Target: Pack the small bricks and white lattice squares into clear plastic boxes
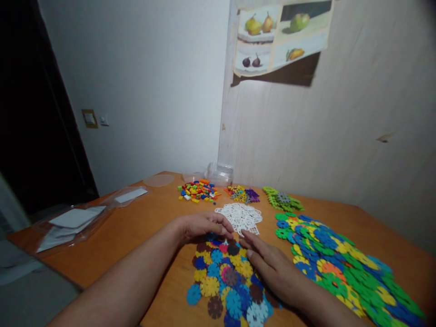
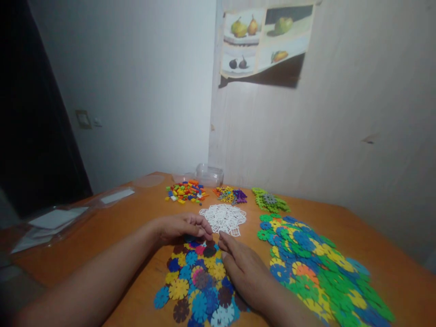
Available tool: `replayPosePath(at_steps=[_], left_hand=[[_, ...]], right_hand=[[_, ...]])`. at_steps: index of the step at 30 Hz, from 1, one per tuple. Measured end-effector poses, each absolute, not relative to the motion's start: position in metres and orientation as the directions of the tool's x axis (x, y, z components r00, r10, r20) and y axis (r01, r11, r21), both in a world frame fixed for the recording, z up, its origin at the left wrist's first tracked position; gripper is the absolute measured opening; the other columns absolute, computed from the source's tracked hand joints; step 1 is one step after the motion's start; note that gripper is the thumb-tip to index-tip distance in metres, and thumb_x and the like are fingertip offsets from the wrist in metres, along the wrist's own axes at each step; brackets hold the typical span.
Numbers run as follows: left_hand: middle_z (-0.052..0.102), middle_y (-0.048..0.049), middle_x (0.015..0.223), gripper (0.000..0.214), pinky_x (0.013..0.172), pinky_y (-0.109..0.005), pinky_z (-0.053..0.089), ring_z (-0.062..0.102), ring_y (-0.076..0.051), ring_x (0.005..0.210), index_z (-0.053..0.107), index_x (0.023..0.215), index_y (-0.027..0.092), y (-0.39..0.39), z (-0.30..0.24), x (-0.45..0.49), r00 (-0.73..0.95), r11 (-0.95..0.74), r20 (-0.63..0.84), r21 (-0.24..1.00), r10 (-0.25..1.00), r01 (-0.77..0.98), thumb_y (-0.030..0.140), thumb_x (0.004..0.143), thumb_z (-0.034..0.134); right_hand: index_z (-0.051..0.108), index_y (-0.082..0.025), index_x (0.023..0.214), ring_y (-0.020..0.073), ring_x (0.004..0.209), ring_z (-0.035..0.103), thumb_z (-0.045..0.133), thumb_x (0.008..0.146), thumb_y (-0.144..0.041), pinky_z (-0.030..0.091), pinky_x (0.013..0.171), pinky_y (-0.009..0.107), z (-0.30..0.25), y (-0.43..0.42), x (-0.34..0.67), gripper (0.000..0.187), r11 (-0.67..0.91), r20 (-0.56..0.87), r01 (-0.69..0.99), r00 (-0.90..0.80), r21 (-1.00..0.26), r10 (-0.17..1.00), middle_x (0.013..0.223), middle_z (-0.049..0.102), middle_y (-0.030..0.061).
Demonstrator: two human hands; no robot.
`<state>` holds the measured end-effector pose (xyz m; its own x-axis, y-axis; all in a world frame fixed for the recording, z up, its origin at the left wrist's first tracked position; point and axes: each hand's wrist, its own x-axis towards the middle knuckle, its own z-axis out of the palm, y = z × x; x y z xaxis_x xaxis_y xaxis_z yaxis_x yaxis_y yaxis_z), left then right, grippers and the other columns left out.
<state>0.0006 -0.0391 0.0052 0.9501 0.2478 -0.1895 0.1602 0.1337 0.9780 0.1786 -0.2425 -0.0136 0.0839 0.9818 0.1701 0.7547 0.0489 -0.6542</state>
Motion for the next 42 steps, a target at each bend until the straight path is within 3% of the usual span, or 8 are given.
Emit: replayPosePath(at_steps=[9,20,29,36,42], left_hand=[[0.073,-0.0126,0.101,0.038,0.084,-0.029,0.052,0.069,-0.017,0.089,0.069,0.099,0.012,-0.032,0.002,-0.002,0.922,0.177,-0.138,0.981,0.362,0.078,0.029,0.068,0.083],[0.073,-0.0132,0.102,0.038,0.093,-0.034,0.051,0.07,-0.019,0.091,0.067,0.099,0.011,-0.019,-0.002,-0.007,0.94,0.249,-0.087,0.969,0.33,0.003,0.031,0.07,0.083],[0.072,-0.0127,0.105,0.043,0.088,-0.031,0.053,0.071,-0.018,0.092,0.067,0.101,0.012,-0.016,0.0,-0.01,0.939,0.31,-0.163,0.948,0.302,0.065,0.031,0.067,0.085],[0.072,-0.0119,0.103,0.038,0.084,-0.027,0.053,0.071,-0.015,0.087,0.067,0.097,0.012,-0.01,0.001,-0.009,0.91,0.292,-0.176,0.954,0.375,0.064,0.031,0.069,0.084],[0.073,-0.0117,0.101,0.04,0.076,-0.025,0.053,0.071,-0.015,0.084,0.067,0.099,0.013,-0.01,0.0,-0.009,0.93,0.272,-0.21,0.954,0.301,0.127,0.032,0.068,0.084]], right_hand=[[0.045,-0.024,0.148,0.0229,0.126,0.058,0.036,0.099,-0.05,0.045,0.107,0.04,-0.01,-0.244,0.178,0.056,0.032,0.187,0.756,0.121,-0.654,0.975,0.137,0.062,0.0074],[0.05,-0.023,0.144,0.0252,0.122,0.061,0.032,0.099,-0.051,0.045,0.107,0.043,-0.013,-0.242,0.185,0.056,-0.052,0.195,0.789,0.215,-0.612,0.957,0.132,0.065,0.0102],[0.053,-0.026,0.142,0.026,0.123,0.06,0.036,0.098,-0.052,0.048,0.105,0.044,-0.018,-0.245,0.193,0.054,-0.054,0.206,0.795,0.222,-0.604,0.953,0.135,0.063,0.0078],[0.057,-0.03,0.138,0.0242,0.123,0.061,0.04,0.097,-0.05,0.051,0.102,0.04,-0.019,-0.247,0.197,0.049,-0.067,0.248,0.83,0.24,-0.553,0.939,0.135,0.064,0.0025],[0.059,-0.029,0.136,0.0261,0.12,0.062,0.041,0.096,-0.051,0.053,0.1,0.042,-0.021,-0.248,0.2,0.049,-0.06,0.258,0.842,0.23,-0.536,0.938,0.132,0.065,0.0045]])
